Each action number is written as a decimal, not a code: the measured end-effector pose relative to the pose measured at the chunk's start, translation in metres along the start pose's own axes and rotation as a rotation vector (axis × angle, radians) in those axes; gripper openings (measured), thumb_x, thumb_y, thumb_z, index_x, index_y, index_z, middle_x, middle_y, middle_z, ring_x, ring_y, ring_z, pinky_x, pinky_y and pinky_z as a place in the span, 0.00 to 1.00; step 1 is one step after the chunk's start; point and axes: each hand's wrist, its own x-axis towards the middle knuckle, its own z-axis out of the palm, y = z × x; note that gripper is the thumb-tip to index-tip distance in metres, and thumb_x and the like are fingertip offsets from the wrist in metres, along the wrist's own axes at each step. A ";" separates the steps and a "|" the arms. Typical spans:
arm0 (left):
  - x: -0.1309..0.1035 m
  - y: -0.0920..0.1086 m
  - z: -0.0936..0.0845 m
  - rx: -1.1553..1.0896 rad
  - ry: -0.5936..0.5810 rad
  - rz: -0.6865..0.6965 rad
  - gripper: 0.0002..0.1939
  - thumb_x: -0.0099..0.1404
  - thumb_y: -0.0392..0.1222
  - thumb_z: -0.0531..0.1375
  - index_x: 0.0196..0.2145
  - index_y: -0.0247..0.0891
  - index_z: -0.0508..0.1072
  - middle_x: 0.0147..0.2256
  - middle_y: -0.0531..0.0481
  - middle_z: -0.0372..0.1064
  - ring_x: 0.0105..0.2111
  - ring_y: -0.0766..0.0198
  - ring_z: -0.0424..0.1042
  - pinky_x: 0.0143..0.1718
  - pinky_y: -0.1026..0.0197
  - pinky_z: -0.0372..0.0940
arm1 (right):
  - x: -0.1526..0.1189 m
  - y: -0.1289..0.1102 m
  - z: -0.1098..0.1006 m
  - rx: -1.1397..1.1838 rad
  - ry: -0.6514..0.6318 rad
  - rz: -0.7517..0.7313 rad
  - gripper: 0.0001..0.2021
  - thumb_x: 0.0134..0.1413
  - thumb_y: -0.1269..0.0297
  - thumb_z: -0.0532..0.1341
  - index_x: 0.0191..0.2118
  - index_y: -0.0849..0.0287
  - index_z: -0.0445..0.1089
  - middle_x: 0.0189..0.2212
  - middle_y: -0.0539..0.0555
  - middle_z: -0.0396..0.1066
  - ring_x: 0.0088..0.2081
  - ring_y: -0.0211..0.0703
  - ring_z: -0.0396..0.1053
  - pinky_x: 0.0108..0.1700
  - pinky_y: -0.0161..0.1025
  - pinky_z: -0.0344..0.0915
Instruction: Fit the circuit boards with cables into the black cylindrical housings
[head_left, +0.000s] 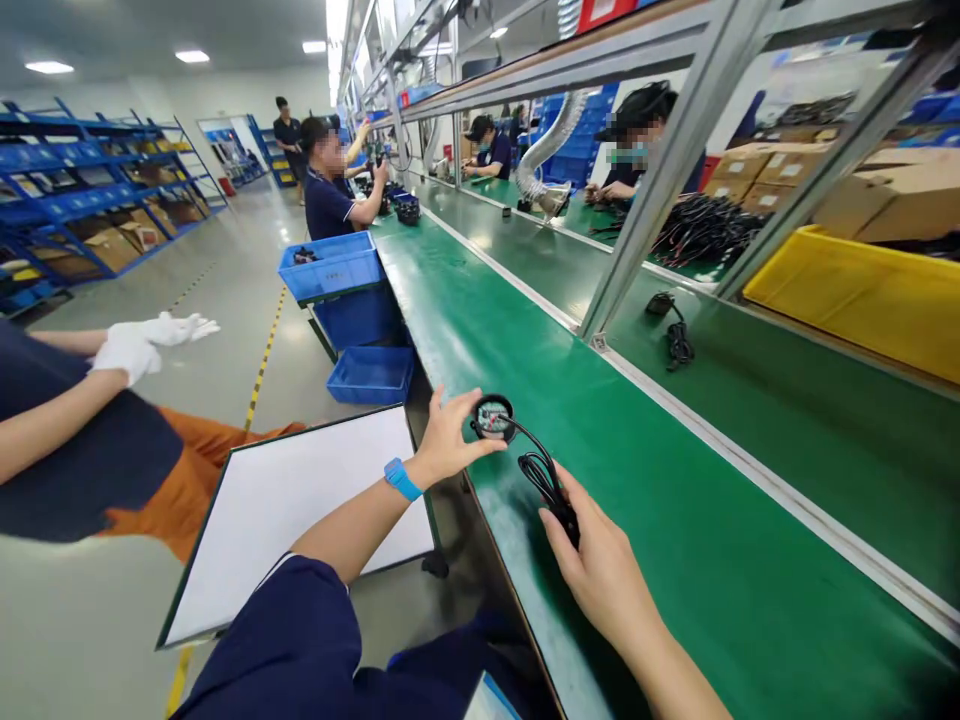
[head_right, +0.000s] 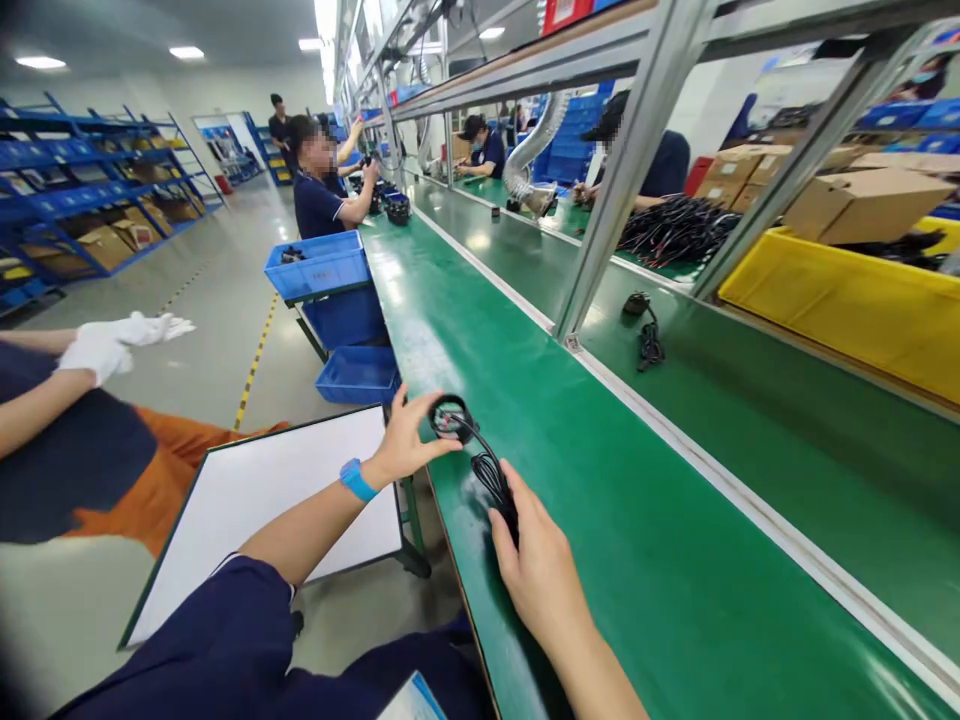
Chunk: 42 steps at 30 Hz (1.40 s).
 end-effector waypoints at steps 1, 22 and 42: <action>-0.002 -0.003 0.002 -0.015 -0.016 -0.009 0.39 0.60 0.60 0.71 0.61 0.36 0.69 0.59 0.36 0.73 0.62 0.46 0.70 0.74 0.34 0.31 | 0.001 0.000 0.002 -0.009 -0.039 0.012 0.27 0.70 0.56 0.50 0.69 0.63 0.58 0.62 0.63 0.69 0.61 0.54 0.71 0.62 0.53 0.71; -0.015 0.096 0.024 -0.251 -0.294 0.182 0.39 0.52 0.56 0.75 0.58 0.40 0.72 0.56 0.41 0.76 0.65 0.38 0.66 0.63 0.36 0.67 | -0.098 0.014 -0.106 -0.060 -0.040 0.227 0.30 0.66 0.60 0.56 0.70 0.48 0.52 0.43 0.54 0.78 0.40 0.49 0.79 0.42 0.49 0.79; -0.013 0.214 0.079 -0.527 -0.410 0.883 0.35 0.67 0.60 0.65 0.65 0.46 0.58 0.54 0.44 0.77 0.55 0.52 0.78 0.67 0.47 0.65 | -0.152 -0.048 -0.163 -0.663 0.560 -0.073 0.20 0.60 0.52 0.70 0.53 0.55 0.76 0.47 0.60 0.80 0.37 0.49 0.83 0.36 0.39 0.81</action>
